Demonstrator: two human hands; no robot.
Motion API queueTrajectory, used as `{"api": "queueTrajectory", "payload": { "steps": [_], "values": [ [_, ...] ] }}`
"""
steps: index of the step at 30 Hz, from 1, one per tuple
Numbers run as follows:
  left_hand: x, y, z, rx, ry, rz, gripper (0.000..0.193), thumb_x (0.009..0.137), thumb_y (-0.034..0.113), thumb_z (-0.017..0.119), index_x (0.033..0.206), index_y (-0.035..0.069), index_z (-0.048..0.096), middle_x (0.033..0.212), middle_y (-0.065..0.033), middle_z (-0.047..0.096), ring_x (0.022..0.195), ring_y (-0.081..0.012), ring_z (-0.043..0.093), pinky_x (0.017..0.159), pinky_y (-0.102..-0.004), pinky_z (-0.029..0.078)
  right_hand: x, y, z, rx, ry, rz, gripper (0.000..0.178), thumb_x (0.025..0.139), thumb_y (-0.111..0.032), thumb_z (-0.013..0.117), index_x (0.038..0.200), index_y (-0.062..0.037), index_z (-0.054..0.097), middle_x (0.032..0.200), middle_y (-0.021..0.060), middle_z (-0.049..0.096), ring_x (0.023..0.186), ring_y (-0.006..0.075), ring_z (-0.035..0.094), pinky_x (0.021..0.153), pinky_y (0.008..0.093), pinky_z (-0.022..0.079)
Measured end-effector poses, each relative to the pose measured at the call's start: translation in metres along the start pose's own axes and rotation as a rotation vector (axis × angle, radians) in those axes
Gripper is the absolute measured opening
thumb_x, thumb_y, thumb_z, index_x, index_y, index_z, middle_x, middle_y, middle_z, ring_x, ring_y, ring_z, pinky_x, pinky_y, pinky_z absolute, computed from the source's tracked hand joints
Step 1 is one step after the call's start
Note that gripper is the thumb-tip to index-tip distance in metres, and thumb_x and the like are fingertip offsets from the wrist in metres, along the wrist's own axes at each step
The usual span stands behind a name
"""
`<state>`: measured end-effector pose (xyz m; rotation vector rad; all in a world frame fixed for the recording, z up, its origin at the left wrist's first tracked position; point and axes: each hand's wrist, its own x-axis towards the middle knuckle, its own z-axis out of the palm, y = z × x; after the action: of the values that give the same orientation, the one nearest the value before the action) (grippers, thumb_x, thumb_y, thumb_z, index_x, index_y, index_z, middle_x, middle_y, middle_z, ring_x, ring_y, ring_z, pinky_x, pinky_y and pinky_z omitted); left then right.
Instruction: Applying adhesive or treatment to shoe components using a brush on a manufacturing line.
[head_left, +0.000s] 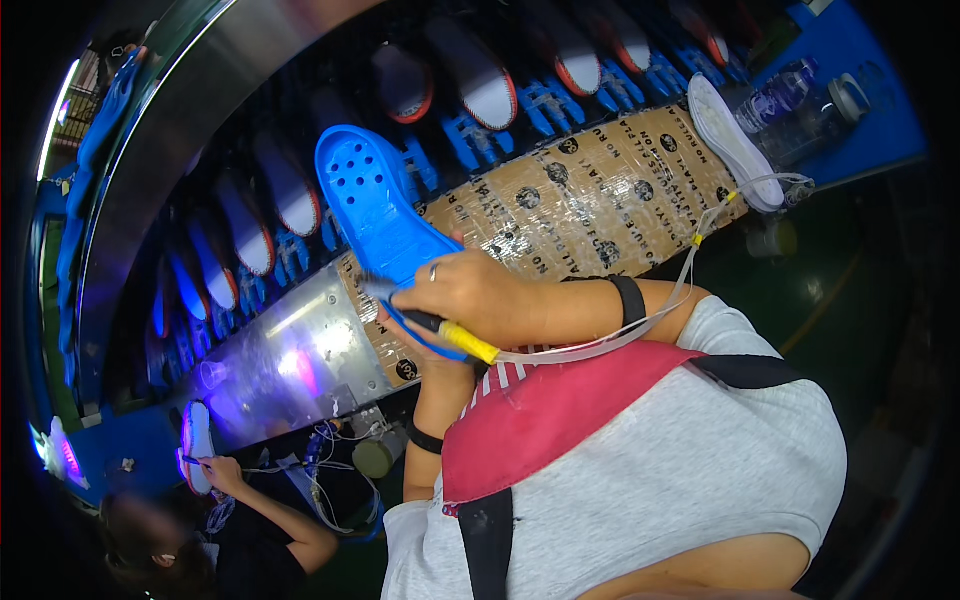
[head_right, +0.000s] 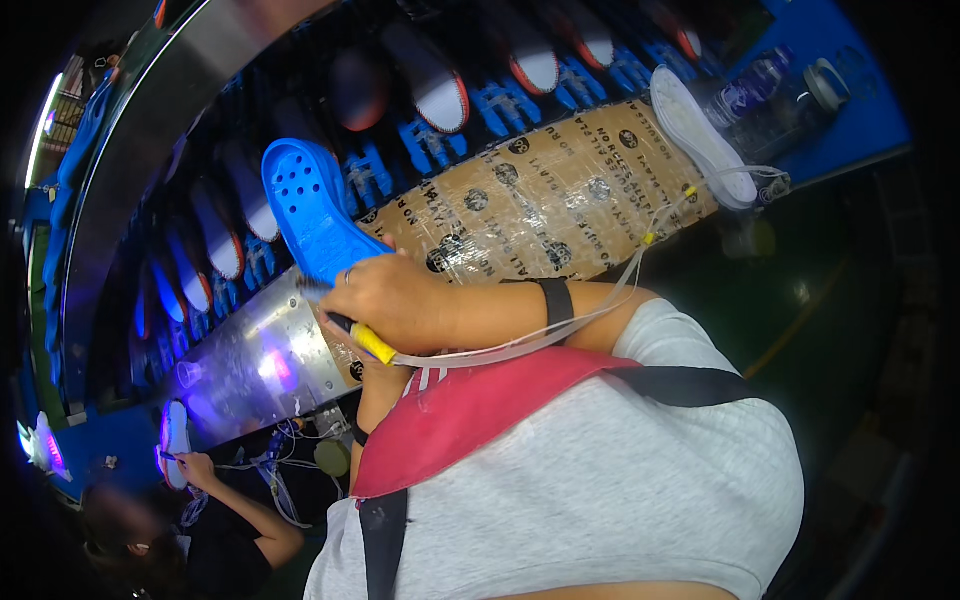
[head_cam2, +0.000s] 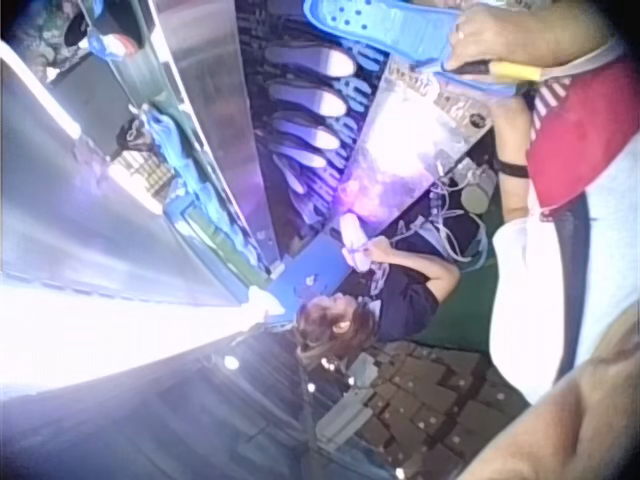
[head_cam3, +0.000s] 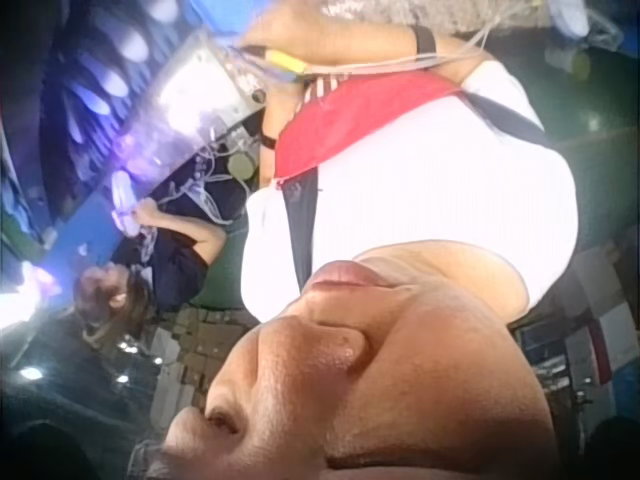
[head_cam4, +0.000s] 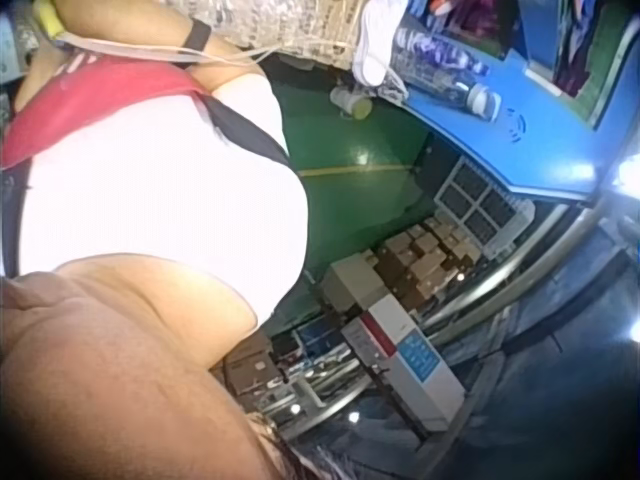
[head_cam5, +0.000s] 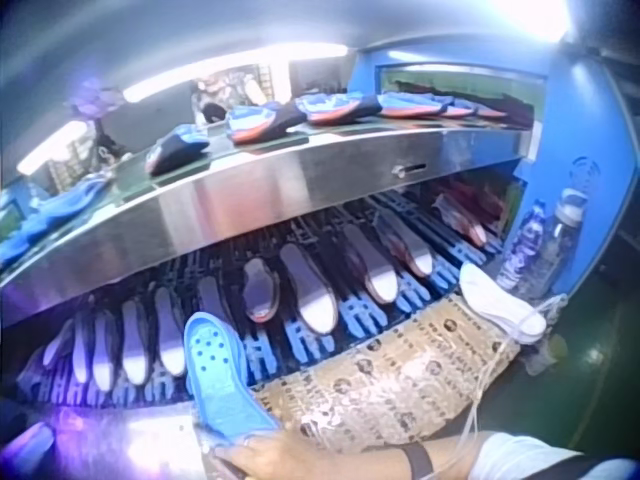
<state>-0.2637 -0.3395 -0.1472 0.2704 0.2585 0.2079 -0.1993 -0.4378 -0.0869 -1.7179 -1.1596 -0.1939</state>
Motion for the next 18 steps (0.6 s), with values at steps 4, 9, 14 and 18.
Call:
{"api": "queueTrajectory", "payload": {
  "steps": [4, 9, 14, 18],
  "values": [
    [0.011, 0.004, -0.002, 0.077, -0.395, 0.023, 0.090, 0.074, 0.068, 0.046, 0.139, 0.007, 0.030, 0.131, -0.0221, 0.043, 0.121, -0.0345, 0.044, 0.105, -0.0472, 0.032, -0.005, 0.001, -0.002, 0.285, 0.013, 0.027, 0.017, 0.072, -0.019, 0.067, 0.086, -0.0109, 0.068, 0.074, 0.0088, 0.063, 0.069, 0.0276, 0.063, 0.072, 0.0427, 0.048],
    [0.007, 0.004, -0.008, 0.100, -0.089, 0.109, 0.094, 0.070, 0.069, 0.051, 0.138, 0.007, 0.031, 0.129, -0.0228, 0.044, 0.118, -0.0382, 0.046, 0.101, -0.0497, 0.037, -0.003, 0.004, -0.003, 0.059, 0.091, -0.036, 0.021, 0.070, -0.016, 0.071, 0.090, -0.0102, 0.067, 0.073, 0.0087, 0.062, 0.067, 0.0253, 0.062, 0.062, 0.0343, 0.049],
    [0.015, 0.013, -0.006, 0.098, -0.219, 0.115, 0.090, 0.072, 0.066, 0.050, 0.137, 0.007, 0.032, 0.125, -0.0245, 0.047, 0.110, -0.0411, 0.050, 0.092, -0.0483, 0.045, -0.009, 0.009, -0.009, 0.347, -0.196, -0.112, 0.023, 0.071, -0.016, 0.073, 0.092, -0.0087, 0.069, 0.073, 0.0101, 0.062, 0.066, 0.0264, 0.062, 0.063, 0.0344, 0.050],
    [0.016, 0.020, -0.002, 0.181, -0.147, 0.197, 0.087, 0.071, 0.062, 0.054, 0.136, 0.007, 0.033, 0.120, -0.0233, 0.047, 0.102, -0.0396, 0.052, 0.084, -0.0475, 0.049, -0.011, 0.008, -0.012, 0.397, -0.061, 0.060, 0.026, 0.072, -0.015, 0.074, 0.096, -0.0058, 0.068, 0.074, 0.0114, 0.062, 0.067, 0.0264, 0.063, 0.062, 0.0333, 0.049]
  ]
}}
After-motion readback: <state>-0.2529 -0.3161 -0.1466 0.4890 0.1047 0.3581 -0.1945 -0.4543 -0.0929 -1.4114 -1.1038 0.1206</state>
